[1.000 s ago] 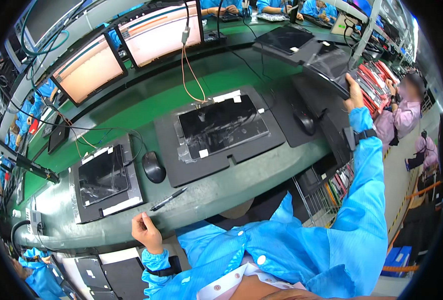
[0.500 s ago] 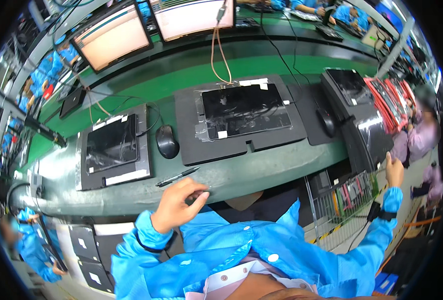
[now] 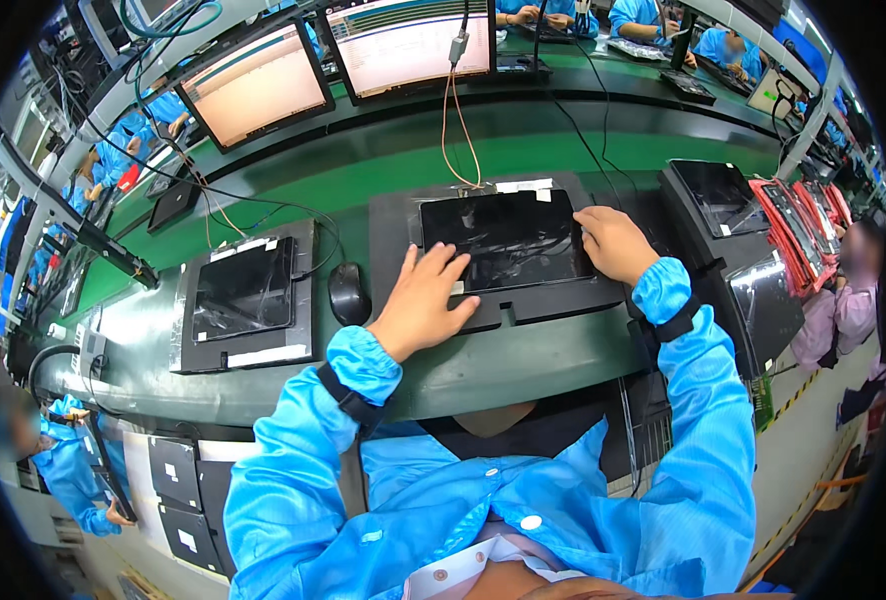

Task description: Assembling electronic tablet components and checking connections on an assembly line.

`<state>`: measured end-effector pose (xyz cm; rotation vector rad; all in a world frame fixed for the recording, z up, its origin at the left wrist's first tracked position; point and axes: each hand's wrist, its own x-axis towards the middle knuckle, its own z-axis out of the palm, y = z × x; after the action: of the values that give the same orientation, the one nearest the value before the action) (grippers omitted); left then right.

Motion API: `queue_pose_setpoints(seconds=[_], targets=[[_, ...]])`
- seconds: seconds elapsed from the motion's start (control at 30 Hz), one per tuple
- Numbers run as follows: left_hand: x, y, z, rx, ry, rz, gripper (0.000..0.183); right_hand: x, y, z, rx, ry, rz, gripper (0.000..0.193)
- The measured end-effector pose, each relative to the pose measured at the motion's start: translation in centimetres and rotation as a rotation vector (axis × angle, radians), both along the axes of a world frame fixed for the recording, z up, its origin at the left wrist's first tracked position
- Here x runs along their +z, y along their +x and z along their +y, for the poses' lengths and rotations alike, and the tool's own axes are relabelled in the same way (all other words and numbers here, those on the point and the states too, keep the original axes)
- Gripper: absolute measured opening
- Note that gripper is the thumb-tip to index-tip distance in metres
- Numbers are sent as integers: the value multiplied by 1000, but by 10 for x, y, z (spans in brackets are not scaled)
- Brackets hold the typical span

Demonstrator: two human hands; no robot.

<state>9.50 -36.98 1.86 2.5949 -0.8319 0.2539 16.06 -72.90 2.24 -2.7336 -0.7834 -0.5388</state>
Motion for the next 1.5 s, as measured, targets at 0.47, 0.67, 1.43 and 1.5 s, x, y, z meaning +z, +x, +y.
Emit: queue_pose_setpoints(seconds=[0.47, 0.67, 1.43, 1.5], targets=[[5, 3, -60, 67, -63, -158, 84, 47, 6, 1, 165, 7, 326, 12], [10, 2, -83, -1, 0, -363, 76, 105, -44, 4, 0, 141, 405, 19], [-13, -282, 150, 683, -2097, 439, 44, 2, -141, 292, 339, 248, 149, 13], [-15, -276, 142, 681, -2086, 485, 44, 3, -155, 283, 264, 724, 455, 19]])
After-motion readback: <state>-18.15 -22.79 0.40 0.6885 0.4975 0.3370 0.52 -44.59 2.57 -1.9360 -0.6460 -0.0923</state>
